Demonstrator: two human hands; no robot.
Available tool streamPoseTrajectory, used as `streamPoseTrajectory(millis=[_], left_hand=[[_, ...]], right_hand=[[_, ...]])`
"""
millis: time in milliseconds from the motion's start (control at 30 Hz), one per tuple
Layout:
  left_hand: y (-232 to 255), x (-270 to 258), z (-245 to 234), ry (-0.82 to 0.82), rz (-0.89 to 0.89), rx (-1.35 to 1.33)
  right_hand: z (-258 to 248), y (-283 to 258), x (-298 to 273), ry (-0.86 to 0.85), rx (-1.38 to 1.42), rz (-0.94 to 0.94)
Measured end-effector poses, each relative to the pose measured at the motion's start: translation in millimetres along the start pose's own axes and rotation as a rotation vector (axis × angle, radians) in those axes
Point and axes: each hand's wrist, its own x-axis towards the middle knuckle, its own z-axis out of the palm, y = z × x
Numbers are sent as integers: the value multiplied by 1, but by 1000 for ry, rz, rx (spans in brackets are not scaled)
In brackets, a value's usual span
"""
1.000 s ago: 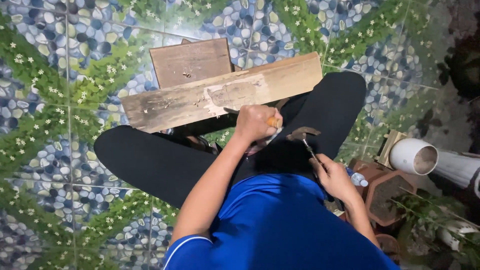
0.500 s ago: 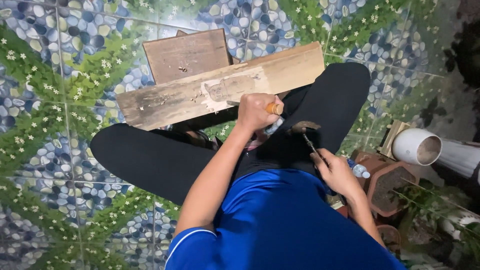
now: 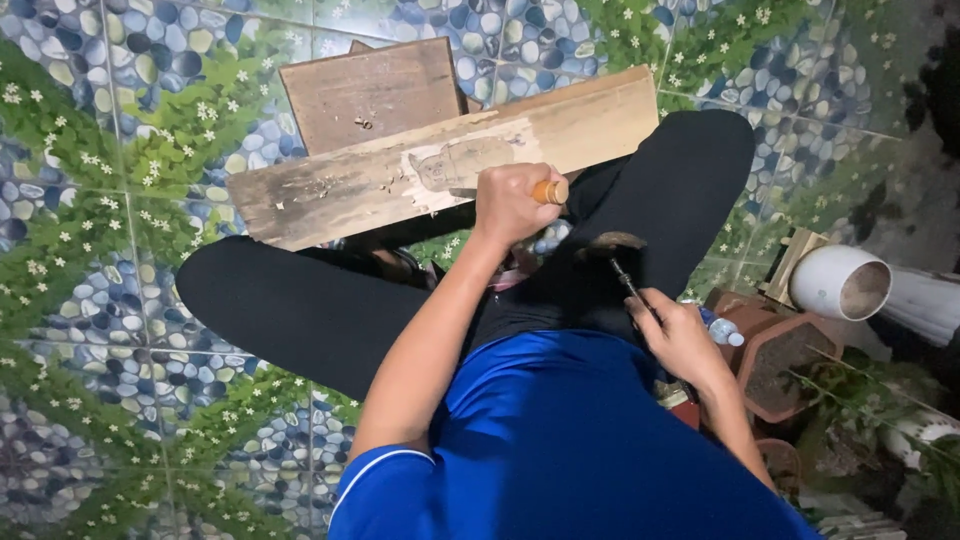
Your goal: The person carves a design into a wooden plank using a hammer and a chisel while sitting on the floor.
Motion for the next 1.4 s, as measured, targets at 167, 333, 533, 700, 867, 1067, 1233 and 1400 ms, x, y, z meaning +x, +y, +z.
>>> streamPoseTrajectory(millis=[167,333,533,700,867,1067,1233,1400], left_hand=[[2,0,4,43,-10,14],[2,2,4,27,-9,17],[8,8,-2,54,-8,7],[10,12,-2,114,-9,22],[7,14,2,151,-9,-11],[4,8,6,126,11,-27],[-1,8,5,81,12,-5],[-2,7,9,30,-18,-16]], right_hand=[[1,6,1,13,17,-22],[-2,0,0,17,19,-23],[1,-8,2,148,130,-88],[6,-27,6,285,685,-211],[-10,-53,10,344,852,-233],[-6,-62,17,296,910,-261],[-1,-73,15,258,941,-239],[2,-74,15,250,942,-210]])
